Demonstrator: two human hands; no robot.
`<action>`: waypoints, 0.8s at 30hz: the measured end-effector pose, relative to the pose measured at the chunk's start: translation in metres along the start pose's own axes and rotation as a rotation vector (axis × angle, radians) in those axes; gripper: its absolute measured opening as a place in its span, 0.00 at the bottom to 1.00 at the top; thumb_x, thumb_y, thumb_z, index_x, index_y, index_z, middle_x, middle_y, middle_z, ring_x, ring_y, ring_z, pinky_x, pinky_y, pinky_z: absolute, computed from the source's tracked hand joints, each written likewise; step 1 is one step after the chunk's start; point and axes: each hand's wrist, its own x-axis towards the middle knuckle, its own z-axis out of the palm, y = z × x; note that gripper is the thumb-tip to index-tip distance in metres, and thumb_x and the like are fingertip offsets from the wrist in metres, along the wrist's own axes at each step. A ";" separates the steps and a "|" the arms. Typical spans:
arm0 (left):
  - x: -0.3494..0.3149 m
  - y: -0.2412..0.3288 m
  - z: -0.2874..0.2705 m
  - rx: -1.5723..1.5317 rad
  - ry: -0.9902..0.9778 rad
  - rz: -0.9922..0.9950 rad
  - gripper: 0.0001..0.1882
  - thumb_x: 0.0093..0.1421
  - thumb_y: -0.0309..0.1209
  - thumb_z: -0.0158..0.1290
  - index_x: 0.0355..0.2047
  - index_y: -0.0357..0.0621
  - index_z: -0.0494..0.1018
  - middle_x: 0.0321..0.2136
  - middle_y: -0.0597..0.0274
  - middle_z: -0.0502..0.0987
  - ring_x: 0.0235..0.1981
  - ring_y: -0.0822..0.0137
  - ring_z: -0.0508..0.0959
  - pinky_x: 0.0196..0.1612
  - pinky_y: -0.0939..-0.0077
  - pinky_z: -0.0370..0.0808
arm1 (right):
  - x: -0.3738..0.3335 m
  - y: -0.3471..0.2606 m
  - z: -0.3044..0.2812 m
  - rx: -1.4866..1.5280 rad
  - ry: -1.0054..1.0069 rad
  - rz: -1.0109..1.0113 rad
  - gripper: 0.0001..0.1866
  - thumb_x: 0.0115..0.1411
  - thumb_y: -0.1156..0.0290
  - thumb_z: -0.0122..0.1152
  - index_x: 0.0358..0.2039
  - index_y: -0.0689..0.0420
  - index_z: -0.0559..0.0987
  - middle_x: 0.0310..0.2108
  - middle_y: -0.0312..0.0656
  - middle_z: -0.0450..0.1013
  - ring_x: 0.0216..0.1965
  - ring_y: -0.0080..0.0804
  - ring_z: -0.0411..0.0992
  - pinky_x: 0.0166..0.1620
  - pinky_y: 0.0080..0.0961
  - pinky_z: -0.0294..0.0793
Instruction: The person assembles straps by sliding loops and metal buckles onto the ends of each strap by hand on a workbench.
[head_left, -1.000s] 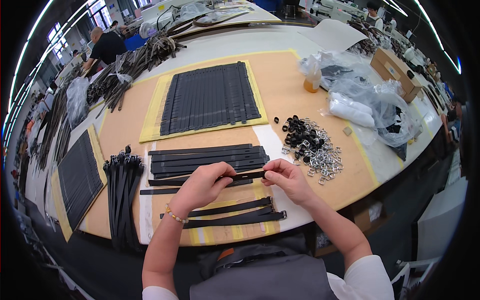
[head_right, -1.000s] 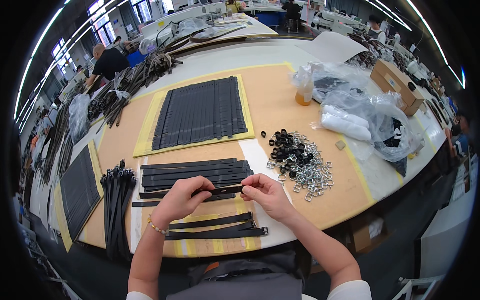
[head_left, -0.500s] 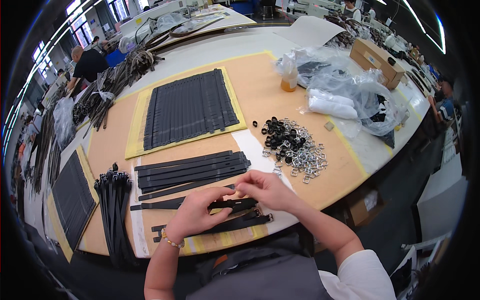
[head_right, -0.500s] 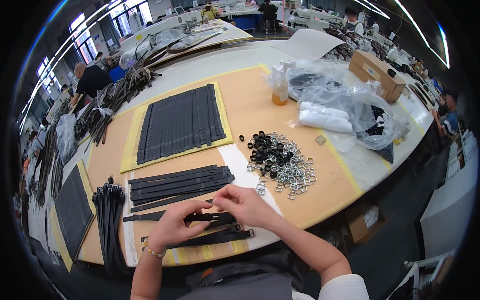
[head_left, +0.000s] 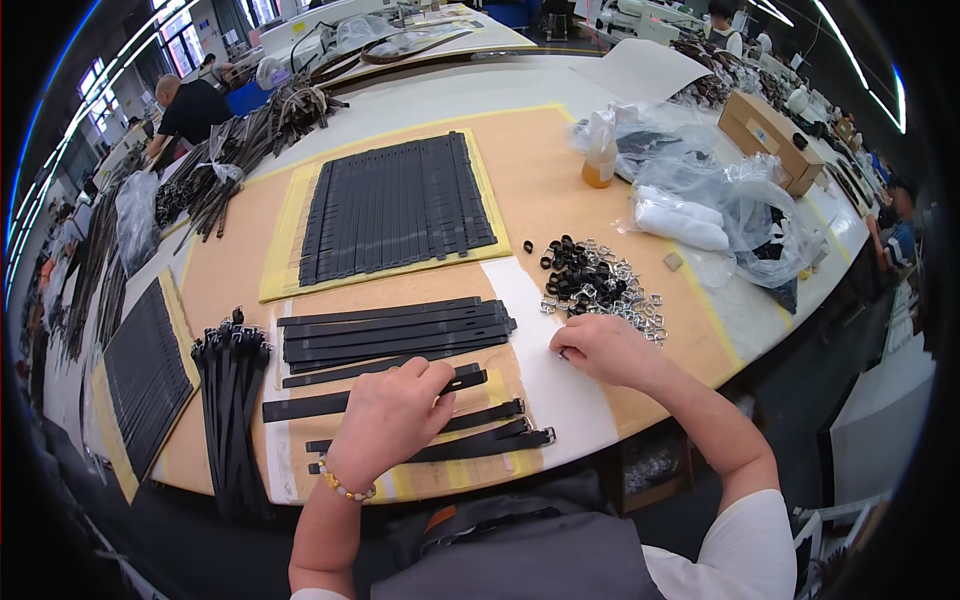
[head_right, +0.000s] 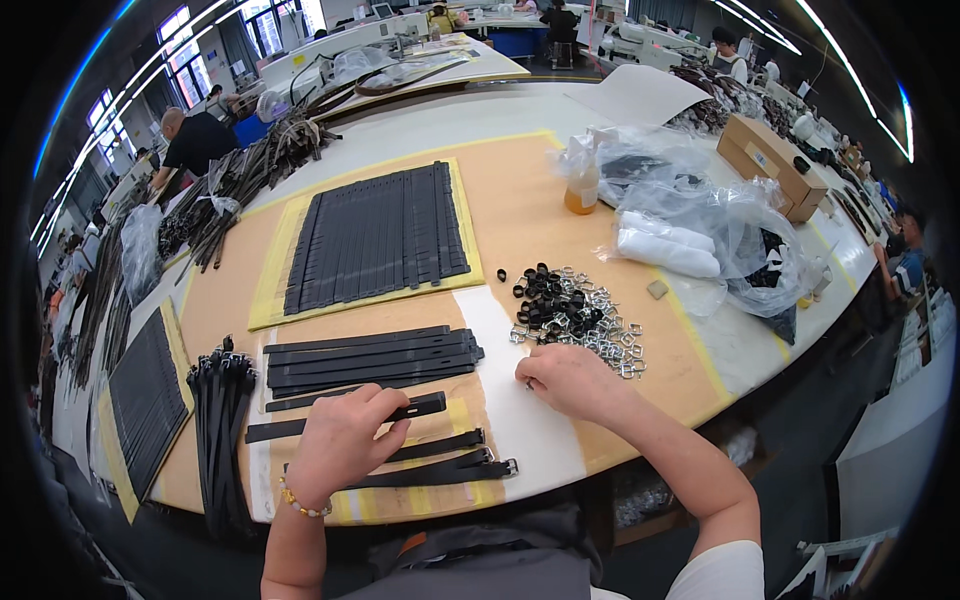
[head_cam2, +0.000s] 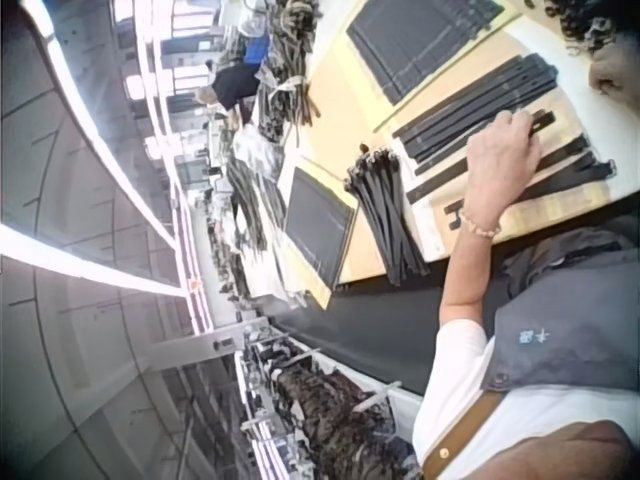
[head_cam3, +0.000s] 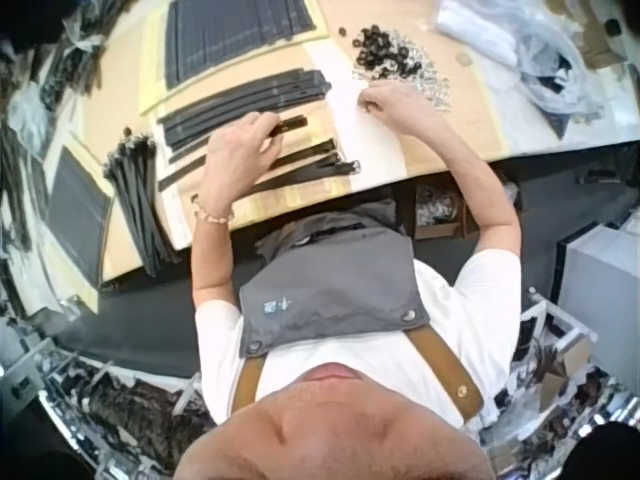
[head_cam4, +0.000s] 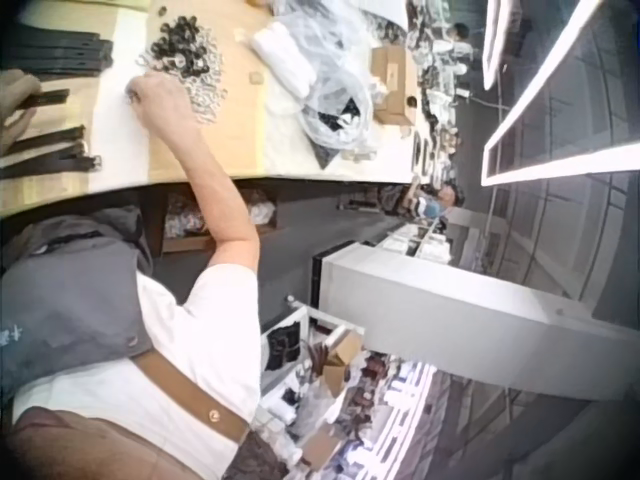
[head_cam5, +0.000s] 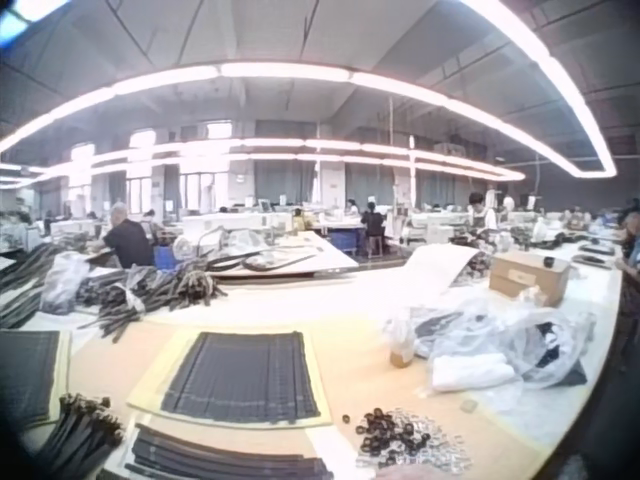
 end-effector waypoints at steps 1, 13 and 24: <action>-0.001 -0.003 0.001 0.002 -0.001 -0.005 0.09 0.57 0.32 0.66 0.37 0.45 0.80 0.33 0.61 0.84 0.30 0.63 0.85 0.32 0.71 0.81 | 0.003 0.000 -0.001 -0.038 -0.040 -0.012 0.08 0.62 0.73 0.60 0.40 0.56 0.84 0.36 0.45 0.80 0.43 0.44 0.80 0.48 0.40 0.79; -0.002 -0.016 0.034 -0.693 0.053 -0.064 0.11 0.57 0.28 0.66 0.38 0.36 0.78 0.29 0.59 0.83 0.30 0.70 0.83 0.32 0.78 0.78 | 0.014 0.019 0.003 -0.077 -0.063 -0.184 0.04 0.62 0.72 0.62 0.37 0.56 0.80 0.33 0.44 0.76 0.39 0.45 0.79 0.44 0.39 0.79; -0.004 -0.018 0.040 -0.714 0.041 -0.077 0.12 0.58 0.29 0.66 0.39 0.36 0.78 0.29 0.60 0.81 0.30 0.72 0.80 0.34 0.77 0.77 | 0.022 0.023 0.010 -0.104 -0.046 -0.267 0.07 0.63 0.70 0.59 0.34 0.61 0.78 0.32 0.48 0.77 0.37 0.48 0.79 0.43 0.40 0.80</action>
